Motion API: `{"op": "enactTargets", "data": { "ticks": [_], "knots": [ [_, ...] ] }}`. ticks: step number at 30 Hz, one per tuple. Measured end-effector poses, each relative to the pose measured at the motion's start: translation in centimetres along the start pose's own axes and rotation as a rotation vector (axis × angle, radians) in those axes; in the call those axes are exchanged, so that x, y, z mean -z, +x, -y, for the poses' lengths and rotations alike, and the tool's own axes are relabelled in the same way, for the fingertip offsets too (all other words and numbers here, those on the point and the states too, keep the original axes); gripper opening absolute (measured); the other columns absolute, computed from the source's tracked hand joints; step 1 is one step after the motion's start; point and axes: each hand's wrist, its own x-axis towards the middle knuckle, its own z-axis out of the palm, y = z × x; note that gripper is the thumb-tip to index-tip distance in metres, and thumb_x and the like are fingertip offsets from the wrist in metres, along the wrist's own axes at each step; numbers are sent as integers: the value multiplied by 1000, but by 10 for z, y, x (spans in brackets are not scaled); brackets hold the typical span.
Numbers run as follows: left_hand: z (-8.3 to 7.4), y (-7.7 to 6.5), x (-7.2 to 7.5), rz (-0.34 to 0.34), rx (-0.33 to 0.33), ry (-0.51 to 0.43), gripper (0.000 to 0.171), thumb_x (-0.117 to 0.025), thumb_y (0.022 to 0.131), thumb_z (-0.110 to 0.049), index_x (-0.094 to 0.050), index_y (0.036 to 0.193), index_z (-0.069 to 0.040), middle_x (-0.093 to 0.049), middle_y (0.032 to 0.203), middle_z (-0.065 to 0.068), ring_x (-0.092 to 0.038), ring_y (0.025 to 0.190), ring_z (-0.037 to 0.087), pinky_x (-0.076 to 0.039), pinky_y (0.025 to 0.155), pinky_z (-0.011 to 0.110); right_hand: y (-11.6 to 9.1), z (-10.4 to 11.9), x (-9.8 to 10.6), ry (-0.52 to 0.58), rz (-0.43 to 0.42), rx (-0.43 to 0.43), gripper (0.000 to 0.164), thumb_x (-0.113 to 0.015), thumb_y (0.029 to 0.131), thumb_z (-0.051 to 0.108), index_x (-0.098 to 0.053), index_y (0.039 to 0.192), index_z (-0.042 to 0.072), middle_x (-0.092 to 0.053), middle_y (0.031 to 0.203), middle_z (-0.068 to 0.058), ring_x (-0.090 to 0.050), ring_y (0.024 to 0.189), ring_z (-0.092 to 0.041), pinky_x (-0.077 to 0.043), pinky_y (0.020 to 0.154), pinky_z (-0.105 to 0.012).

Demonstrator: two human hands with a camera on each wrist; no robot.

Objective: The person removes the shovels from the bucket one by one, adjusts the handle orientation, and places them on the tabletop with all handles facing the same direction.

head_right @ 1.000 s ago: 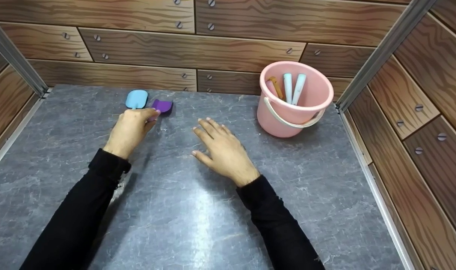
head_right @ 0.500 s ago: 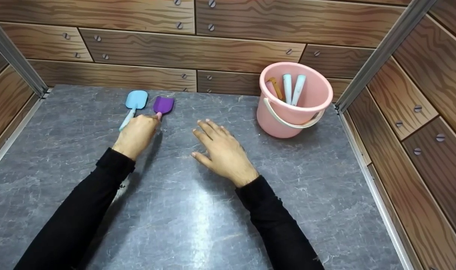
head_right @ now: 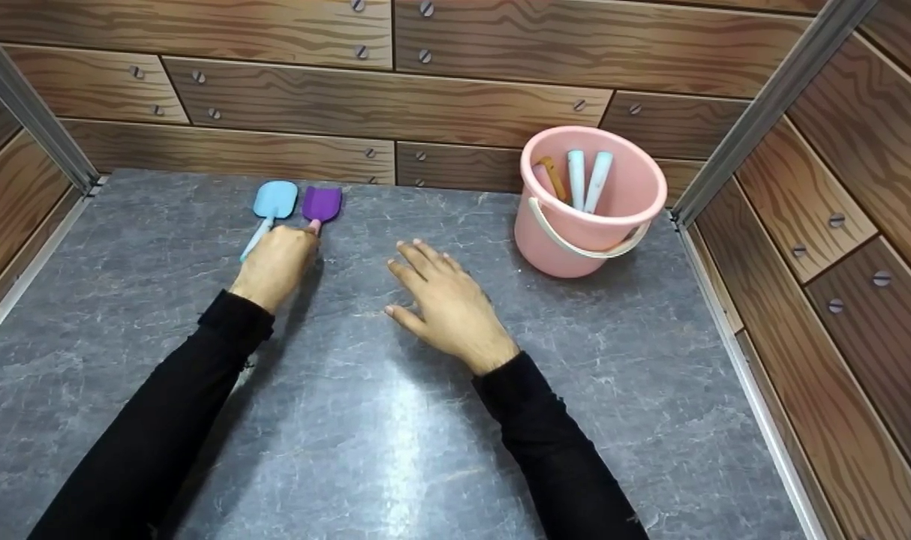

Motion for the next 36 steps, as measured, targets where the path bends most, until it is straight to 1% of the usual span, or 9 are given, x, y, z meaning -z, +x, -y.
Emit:
{"op": "enactTargets", "data": {
  "ticks": [5, 8, 15, 18, 21, 25, 28, 32, 36],
  "knots": [
    [4, -2, -3, 2, -28, 18, 25, -61, 113, 5, -86, 111, 5, -86, 93, 26, -87, 85, 44, -74, 71, 58, -1, -1, 1, 7, 3, -8, 70, -72, 117, 48, -56, 175, 12, -42, 191, -13, -37, 180, -41, -33, 148, -66],
    [5, -3, -2, 16, -22, -11, 23, -63, 112, 5, -85, 117, 7, -86, 93, 26, -87, 83, 45, -75, 70, 58, -1, -1, 2, 4, 8, -5, 70, -70, 117, 49, -56, 175, 12, -42, 191, -13, -37, 180, -41, -33, 148, -66],
    [6, -6, -1, 49, -19, -45, 16, -69, 109, 4, -86, 107, 5, -86, 94, 27, -87, 84, 46, -74, 72, 59, -1, -2, 4, 5, 4, -3, 70, -71, 117, 50, -57, 175, 12, -42, 191, -14, -37, 180, -41, -33, 148, -65],
    [6, -6, -1, 64, -6, -56, 15, -71, 108, 1, -86, 108, 4, -86, 95, 26, -87, 85, 46, -75, 72, 59, -1, -2, 5, 13, -4, -2, 70, -73, 116, 48, -57, 174, 11, -43, 190, -15, -38, 180, -41, -33, 148, -65],
    [5, -8, 2, 35, -11, -83, 17, -70, 109, -2, -85, 105, 4, -86, 94, 26, -86, 83, 47, -74, 71, 61, -1, -2, 6, 15, -4, -5, 70, -73, 116, 48, -57, 174, 10, -43, 190, -15, -39, 179, -41, -35, 148, -65],
    [-22, -20, 58, 11, -16, -149, 29, -61, 117, -1, -81, 100, 11, -83, 91, 30, -85, 83, 52, -72, 72, 65, -2, -4, 8, 14, -7, -10, 72, -71, 117, 51, -56, 175, 11, -44, 190, -15, -40, 179, -41, -36, 147, -65],
    [-43, -28, 101, 48, -6, -168, 23, -66, 114, 2, -79, 97, 11, -84, 92, 30, -85, 89, 53, -72, 79, 66, -3, -4, 11, 17, -13, -11, 73, -72, 116, 51, -56, 175, 12, -44, 190, -15, -40, 179, -41, -36, 147, -65],
    [-45, -28, 106, 111, 20, -168, 14, -81, 107, -5, -78, 99, 6, -86, 102, 28, -86, 99, 50, -73, 90, 63, -3, -4, 13, 11, -9, -20, 73, -71, 117, 52, -55, 176, 13, -43, 191, -14, -39, 179, -41, -35, 147, -66],
    [-49, -27, 109, 156, 66, -187, 20, -80, 111, -16, -80, 111, 4, -86, 117, 26, -86, 110, 49, -73, 96, 62, -3, -4, 18, 9, -3, -36, 73, -71, 117, 52, -54, 176, 12, -42, 191, -14, -37, 180, -41, -33, 148, -66]
  ]
}}
